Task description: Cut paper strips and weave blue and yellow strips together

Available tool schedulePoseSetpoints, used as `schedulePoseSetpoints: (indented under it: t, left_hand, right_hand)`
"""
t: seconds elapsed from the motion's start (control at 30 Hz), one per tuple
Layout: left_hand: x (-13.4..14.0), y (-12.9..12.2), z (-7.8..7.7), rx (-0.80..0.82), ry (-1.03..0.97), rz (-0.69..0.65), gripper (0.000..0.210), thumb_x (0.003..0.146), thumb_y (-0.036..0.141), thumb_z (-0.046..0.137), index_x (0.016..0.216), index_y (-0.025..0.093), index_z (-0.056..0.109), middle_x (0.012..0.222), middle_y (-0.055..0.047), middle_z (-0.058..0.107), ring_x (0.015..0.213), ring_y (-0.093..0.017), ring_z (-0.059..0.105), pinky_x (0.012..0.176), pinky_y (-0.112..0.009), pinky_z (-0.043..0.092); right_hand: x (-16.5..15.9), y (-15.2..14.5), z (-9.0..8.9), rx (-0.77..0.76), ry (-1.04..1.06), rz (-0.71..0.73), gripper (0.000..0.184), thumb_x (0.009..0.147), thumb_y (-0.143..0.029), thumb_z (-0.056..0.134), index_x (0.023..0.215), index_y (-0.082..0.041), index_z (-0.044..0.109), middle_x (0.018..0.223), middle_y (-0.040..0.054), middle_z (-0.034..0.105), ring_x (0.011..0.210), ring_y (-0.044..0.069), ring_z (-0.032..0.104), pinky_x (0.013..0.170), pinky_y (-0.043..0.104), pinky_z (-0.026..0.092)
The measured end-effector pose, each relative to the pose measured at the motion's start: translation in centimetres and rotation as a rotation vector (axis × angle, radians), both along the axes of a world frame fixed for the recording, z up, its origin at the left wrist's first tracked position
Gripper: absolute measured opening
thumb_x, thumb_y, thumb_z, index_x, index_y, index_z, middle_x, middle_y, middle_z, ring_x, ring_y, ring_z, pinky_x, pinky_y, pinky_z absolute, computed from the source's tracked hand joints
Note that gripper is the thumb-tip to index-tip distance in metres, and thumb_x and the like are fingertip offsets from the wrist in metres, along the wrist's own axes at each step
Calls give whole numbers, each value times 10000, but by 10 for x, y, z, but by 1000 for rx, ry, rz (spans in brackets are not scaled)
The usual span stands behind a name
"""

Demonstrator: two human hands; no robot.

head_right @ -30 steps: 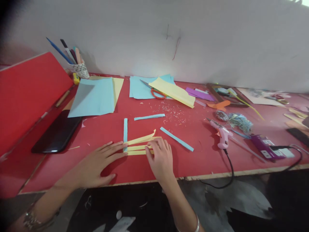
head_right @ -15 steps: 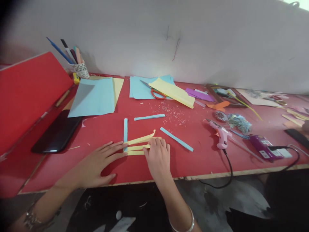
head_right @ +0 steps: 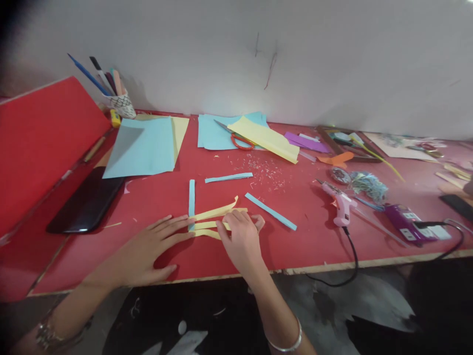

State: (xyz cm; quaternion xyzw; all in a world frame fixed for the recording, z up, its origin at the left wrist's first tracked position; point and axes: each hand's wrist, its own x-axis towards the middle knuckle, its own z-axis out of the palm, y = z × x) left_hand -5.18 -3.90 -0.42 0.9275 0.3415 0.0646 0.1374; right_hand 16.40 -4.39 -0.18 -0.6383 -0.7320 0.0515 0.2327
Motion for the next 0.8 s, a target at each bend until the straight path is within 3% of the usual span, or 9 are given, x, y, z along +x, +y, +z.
schedulePoseSetpoints:
  t: [0.1, 0.37, 0.63, 0.8]
  left_hand:
    - [0, 0, 1, -2, 3, -9, 531, 699, 291, 516, 1221, 247, 428, 1368, -45, 351, 1239, -227, 327, 1023, -435, 263]
    - [1, 0, 1, -16, 30, 3, 514, 711, 308, 504, 1215, 238, 437, 1379, -48, 331, 1248, -225, 313, 1023, -435, 260]
    - [2, 0, 1, -11, 1, 22, 498, 702, 300, 512, 1192, 238, 457, 1364, -46, 358, 1238, -223, 331, 1025, -426, 261]
    - [9, -2, 6, 3, -5, 70, 439, 714, 306, 506, 1146, 232, 482, 1307, -45, 440, 1198, -215, 389, 1012, -420, 289]
  right_hand:
    - [4, 4, 0, -49, 49, -31, 276, 802, -270, 467, 545, -170, 457, 561, -41, 550, 603, 123, 497, 657, 305, 191]
    - [7, 9, -3, -68, 62, -17, 264, 806, -276, 447, 566, -178, 496, 644, -25, 618, 664, 140, 536, 709, 313, 203]
    - [12, 10, -5, -63, 14, -29, 234, 808, -268, 442, 600, -178, 501, 628, -38, 603, 518, 95, 496, 683, 295, 216]
    - [17, 6, -1, 130, -34, -13, 193, 825, -230, 402, 687, -190, 531, 697, -6, 596, 658, 135, 530, 743, 308, 247]
